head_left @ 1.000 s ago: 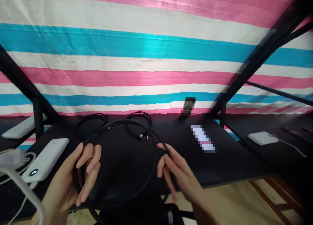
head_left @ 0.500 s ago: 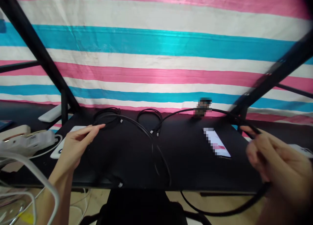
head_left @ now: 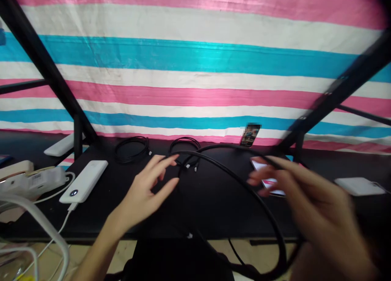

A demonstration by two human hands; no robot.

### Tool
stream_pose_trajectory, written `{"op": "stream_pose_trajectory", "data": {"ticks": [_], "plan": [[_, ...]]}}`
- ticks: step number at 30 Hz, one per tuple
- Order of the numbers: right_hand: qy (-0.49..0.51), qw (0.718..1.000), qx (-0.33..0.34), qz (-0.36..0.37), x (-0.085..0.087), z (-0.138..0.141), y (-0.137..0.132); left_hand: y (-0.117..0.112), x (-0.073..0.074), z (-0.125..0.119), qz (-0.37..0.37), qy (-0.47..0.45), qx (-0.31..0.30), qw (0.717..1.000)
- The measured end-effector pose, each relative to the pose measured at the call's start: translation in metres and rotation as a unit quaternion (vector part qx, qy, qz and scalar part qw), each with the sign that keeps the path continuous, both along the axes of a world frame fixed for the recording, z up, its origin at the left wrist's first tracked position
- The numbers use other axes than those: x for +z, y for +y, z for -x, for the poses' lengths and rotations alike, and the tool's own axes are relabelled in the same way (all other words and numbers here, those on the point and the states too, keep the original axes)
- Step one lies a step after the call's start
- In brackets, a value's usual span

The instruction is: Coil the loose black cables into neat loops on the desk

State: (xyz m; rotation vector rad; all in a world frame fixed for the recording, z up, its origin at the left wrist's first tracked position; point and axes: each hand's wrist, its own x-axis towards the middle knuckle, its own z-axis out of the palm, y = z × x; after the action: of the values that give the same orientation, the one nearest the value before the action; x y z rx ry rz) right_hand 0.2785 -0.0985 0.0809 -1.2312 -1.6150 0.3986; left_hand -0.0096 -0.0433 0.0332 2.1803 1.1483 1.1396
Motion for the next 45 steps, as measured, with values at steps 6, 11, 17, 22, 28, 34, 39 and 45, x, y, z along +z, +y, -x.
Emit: {"op": "stream_pose_trajectory", "data": {"ticks": [6, 11, 17, 22, 28, 34, 39, 45], "plan": [[0.088, 0.968, 0.169, 0.165, -0.003, 0.048, 0.022, -0.001, 0.012, -0.045, -0.094, 0.094, 0.009, 0.991], [0.118, 0.937, 0.214, 0.249, 0.002, 0.037, 0.019, 0.012, 0.012, -0.052, -0.130, 0.181, 0.137, 0.965], [0.014, 0.961, 0.162, 0.224, 0.007, 0.044, 0.014, 0.008, 0.007, -0.026, -0.125, 0.067, 0.004, 0.990], [-0.011, 0.959, 0.191, 0.208, 0.011, 0.060, 0.024, -0.007, 0.008, -0.016, -0.157, -0.221, -0.022, 0.962], [-0.017, 0.940, 0.255, 0.224, 0.013, 0.085, 0.032, 0.005, 0.000, -0.011, 0.213, -0.270, -0.012, 0.939], [0.038, 0.865, 0.303, 0.397, -0.033, 0.055, 0.026, 0.017, 0.001, 0.027, 0.235, -0.456, 0.074, 0.855], [0.061, 0.843, 0.288, 0.450, -0.075, 0.017, -0.003, 0.011, 0.004, 0.028, 0.300, -0.425, 0.063, 0.852], [0.082, 0.885, 0.223, 0.400, -0.085, -0.002, -0.030, 0.032, 0.013, -0.015, 0.337, -0.472, -0.014, 0.814]]}}
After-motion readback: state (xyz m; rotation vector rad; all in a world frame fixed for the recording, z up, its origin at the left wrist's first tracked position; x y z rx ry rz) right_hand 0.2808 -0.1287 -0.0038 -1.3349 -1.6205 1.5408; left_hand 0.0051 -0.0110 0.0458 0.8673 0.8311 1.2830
